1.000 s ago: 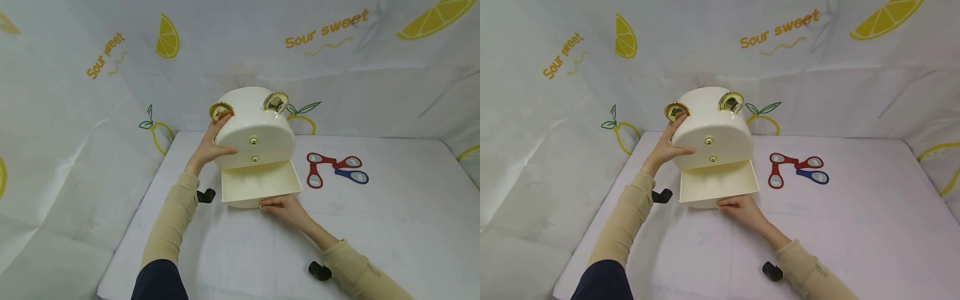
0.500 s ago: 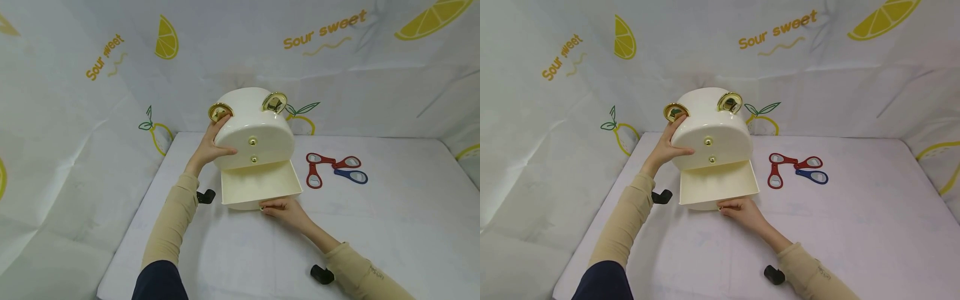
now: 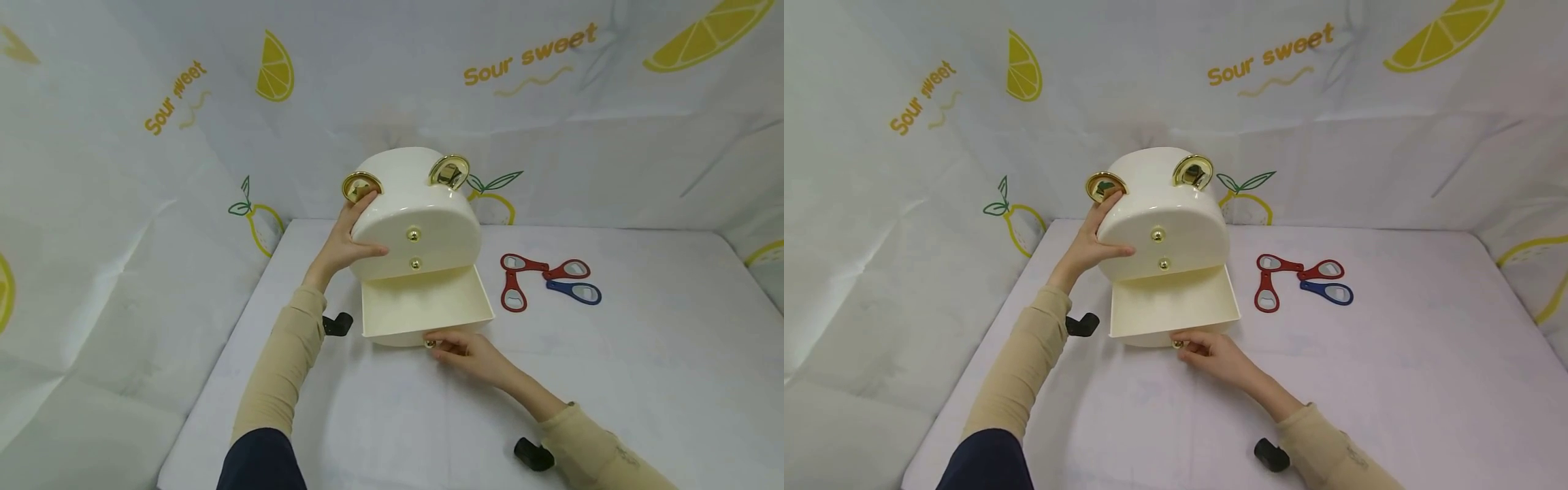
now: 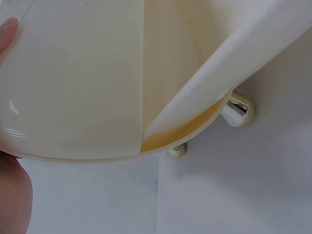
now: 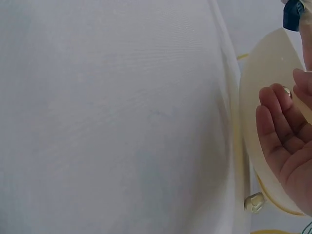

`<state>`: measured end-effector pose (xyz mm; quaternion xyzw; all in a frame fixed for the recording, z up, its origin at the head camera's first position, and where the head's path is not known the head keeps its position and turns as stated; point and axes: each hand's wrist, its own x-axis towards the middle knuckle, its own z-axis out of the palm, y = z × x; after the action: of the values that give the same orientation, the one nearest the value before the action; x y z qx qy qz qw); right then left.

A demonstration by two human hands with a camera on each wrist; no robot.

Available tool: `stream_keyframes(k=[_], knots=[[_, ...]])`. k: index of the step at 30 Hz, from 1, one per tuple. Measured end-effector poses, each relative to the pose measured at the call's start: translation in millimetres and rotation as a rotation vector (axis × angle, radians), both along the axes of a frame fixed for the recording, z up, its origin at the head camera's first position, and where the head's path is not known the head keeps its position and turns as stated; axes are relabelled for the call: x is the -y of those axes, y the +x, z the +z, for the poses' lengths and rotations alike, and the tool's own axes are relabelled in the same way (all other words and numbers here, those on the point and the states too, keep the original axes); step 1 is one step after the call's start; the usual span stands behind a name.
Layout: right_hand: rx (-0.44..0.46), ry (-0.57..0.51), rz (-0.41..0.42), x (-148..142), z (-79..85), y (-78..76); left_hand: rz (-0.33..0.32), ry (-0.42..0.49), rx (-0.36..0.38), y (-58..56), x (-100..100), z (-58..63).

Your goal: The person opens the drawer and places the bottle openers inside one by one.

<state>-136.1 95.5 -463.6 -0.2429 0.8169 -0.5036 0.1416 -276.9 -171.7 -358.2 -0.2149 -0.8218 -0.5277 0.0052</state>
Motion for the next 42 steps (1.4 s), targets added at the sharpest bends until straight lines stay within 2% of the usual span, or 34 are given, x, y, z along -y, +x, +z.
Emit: stream_keyframes(k=[4,8,10,15,18,20,22,24,26,28,32,35,38,42], knots=[[-0.046,-0.010,0.054,-7,10.5,5.0,-0.009,-0.001,0.025,9.3,-3,9.8],[-0.113,-0.073,0.064,-20,22.2,8.4,-0.011,-0.008,0.014,10.4,-4,11.4],[-0.169,-0.111,0.046,-28,26.8,8.2,-0.006,-0.002,0.017,5.8,-3,6.6],[-0.283,-0.194,-0.094,-48,36.1,2.0,0.008,0.018,0.020,-7.4,0,-7.2],[-0.375,-0.223,-0.206,-61,35.5,-8.1,0.010,0.020,0.005,-8.5,-1,-8.3],[-0.494,-0.194,-0.267,-69,32.3,-17.6,0.010,0.021,-0.004,-8.6,-1,-8.1],[-0.612,-0.111,-0.329,-77,27.7,-26.9,0.009,0.021,-0.008,-9.1,-1,-7.8],[-0.684,-0.002,-0.391,-83,22.3,-34.7,0.007,0.022,-0.010,-9.1,-2,-7.5],[-0.664,0.107,-0.440,-87,17.5,-39.9,0.006,0.018,-0.008,-9.0,-1,-7.9],[-0.570,0.184,-0.473,-89,12.7,-43.7,0.008,0.014,-0.003,-8.2,0,-8.3],[-0.362,0.270,-0.493,-92,2.0,-51.9,0.019,0.007,0.006,-6.6,1,-10.4],[-0.254,0.312,-0.490,-94,-5.1,-57.6,0.019,0.004,0.006,-6.8,1,-12.3],[-0.198,0.335,-0.494,-95,-9.1,-61.6,0.019,0.003,0.004,-7.3,1,-13.5],[-0.178,0.356,-0.522,-98,-11.2,-64.4,0.025,0.006,0.004,-7.1,1,-13.1]])
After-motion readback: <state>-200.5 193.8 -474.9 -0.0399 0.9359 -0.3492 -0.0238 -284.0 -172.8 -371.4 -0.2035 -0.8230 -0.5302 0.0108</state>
